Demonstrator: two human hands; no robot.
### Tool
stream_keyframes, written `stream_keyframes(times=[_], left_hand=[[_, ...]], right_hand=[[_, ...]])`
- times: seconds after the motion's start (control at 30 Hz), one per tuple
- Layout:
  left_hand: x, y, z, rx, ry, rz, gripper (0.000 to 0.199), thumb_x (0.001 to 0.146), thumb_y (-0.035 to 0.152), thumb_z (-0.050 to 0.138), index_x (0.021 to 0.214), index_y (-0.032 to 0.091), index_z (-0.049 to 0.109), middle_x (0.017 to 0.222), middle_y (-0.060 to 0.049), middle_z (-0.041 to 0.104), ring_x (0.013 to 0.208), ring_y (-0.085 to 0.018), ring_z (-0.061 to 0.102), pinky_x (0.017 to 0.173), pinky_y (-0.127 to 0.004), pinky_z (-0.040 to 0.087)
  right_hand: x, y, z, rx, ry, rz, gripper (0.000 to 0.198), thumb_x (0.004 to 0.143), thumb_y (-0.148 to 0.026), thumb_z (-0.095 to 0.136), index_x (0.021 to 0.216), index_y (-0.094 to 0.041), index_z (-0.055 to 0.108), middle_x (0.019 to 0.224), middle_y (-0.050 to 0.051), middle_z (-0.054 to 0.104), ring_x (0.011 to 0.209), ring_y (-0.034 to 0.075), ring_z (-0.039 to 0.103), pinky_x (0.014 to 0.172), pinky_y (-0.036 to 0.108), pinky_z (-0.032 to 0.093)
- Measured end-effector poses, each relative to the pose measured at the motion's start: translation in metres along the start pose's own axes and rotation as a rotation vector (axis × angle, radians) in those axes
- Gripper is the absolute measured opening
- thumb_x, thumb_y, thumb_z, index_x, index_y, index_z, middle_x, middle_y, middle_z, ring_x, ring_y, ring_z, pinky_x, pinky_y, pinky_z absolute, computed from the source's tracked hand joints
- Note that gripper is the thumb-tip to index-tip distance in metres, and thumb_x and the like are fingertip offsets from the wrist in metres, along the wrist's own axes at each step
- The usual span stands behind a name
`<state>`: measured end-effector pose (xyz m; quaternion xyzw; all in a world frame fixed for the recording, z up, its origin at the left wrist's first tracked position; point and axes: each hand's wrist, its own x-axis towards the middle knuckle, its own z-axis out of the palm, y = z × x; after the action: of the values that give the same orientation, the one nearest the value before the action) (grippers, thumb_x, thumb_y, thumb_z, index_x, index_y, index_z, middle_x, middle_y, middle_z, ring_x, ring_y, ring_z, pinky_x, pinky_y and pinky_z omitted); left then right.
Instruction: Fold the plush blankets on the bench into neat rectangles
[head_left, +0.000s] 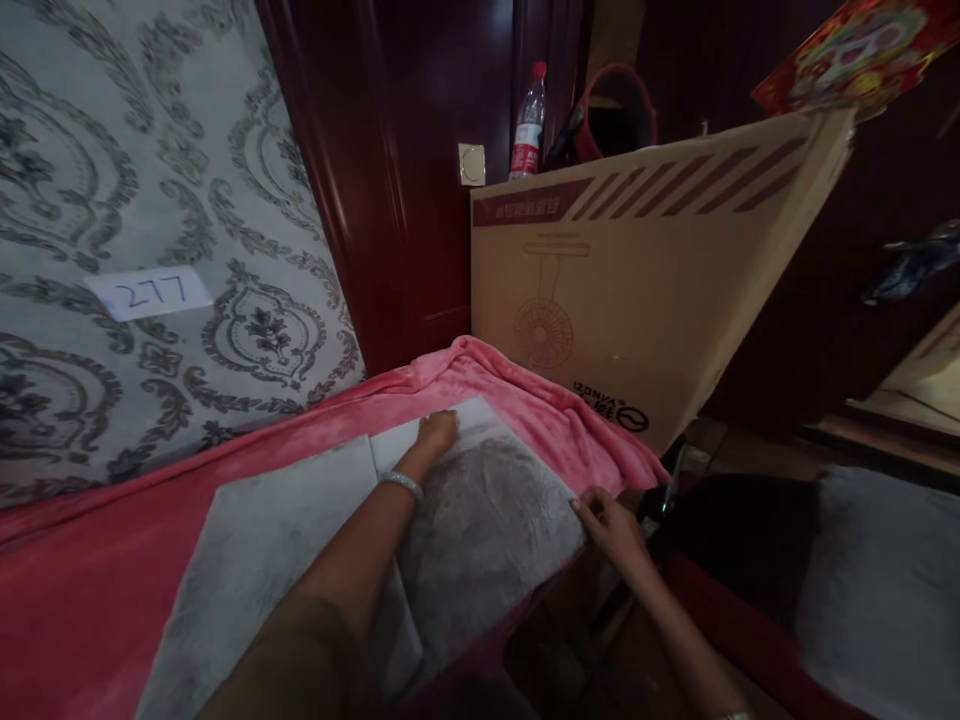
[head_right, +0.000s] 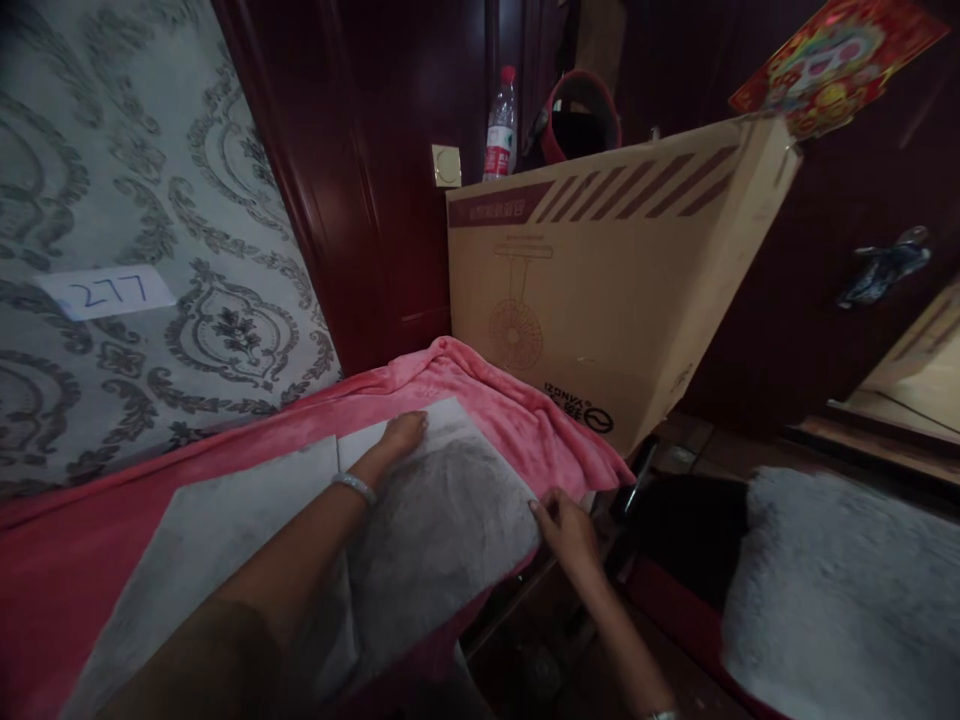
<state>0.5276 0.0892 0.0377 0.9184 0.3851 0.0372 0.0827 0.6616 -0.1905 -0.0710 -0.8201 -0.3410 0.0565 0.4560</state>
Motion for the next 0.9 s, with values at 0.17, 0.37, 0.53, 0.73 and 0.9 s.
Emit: stream_keyframes(times=[0.17, 0.37, 0.53, 0.73, 0.9], left_hand=[[0.053, -0.001, 0.002, -0.021, -0.032, -0.108, 0.034, 0.094, 0.029, 0.045, 0.115, 0.016, 0.068, 0.135, -0.02, 0.06, 0.125, -0.033, 0.056, 0.099, -0.044, 0.044], [0.091, -0.013, 0.003, -0.136, -0.124, -0.036, 0.032, 0.088, 0.041, 0.058, 0.106, 0.016, 0.067, 0.114, -0.012, 0.071, 0.102, -0.025, 0.066, 0.086, -0.033, 0.05], [0.107, -0.014, 0.005, -0.231, -0.053, 0.072, 0.02, 0.087, 0.029, 0.059, 0.1, 0.016, 0.067, 0.104, -0.005, 0.071, 0.092, -0.018, 0.064, 0.079, -0.025, 0.05], [0.104, -0.007, 0.033, -0.191, 0.157, 0.022, 0.025, 0.097, 0.028, 0.045, 0.112, 0.018, 0.062, 0.117, -0.009, 0.066, 0.109, -0.022, 0.059, 0.095, -0.031, 0.044], [0.101, -0.003, 0.048, -0.134, 0.131, -0.01, 0.025, 0.097, 0.028, 0.046, 0.116, 0.019, 0.061, 0.127, -0.011, 0.063, 0.118, -0.024, 0.057, 0.102, -0.034, 0.041]], right_hand=[[-0.001, 0.005, 0.003, 0.256, 0.049, -0.001, 0.05, 0.07, -0.073, 0.053, 0.064, -0.024, 0.054, 0.059, 0.0, 0.055, 0.056, 0.017, 0.052, 0.054, 0.028, 0.042], [-0.001, 0.006, 0.001, 0.351, -0.146, 0.117, 0.058, 0.067, -0.078, 0.057, 0.053, -0.023, 0.044, 0.051, -0.003, 0.04, 0.048, 0.014, 0.041, 0.046, 0.026, 0.036], [0.002, -0.003, -0.008, 0.374, -0.042, 0.097, 0.057, 0.068, -0.076, 0.059, 0.054, -0.023, 0.046, 0.053, -0.002, 0.041, 0.052, 0.014, 0.041, 0.048, 0.025, 0.037], [0.011, 0.001, 0.0, 0.3, 0.103, 0.112, 0.051, 0.069, -0.07, 0.061, 0.052, -0.024, 0.048, 0.051, -0.002, 0.042, 0.049, 0.014, 0.04, 0.046, 0.025, 0.035], [0.012, 0.007, 0.006, 0.408, 0.138, 0.15, 0.042, 0.066, -0.064, 0.068, 0.069, -0.023, 0.059, 0.059, -0.001, 0.054, 0.055, 0.016, 0.052, 0.051, 0.027, 0.043]])
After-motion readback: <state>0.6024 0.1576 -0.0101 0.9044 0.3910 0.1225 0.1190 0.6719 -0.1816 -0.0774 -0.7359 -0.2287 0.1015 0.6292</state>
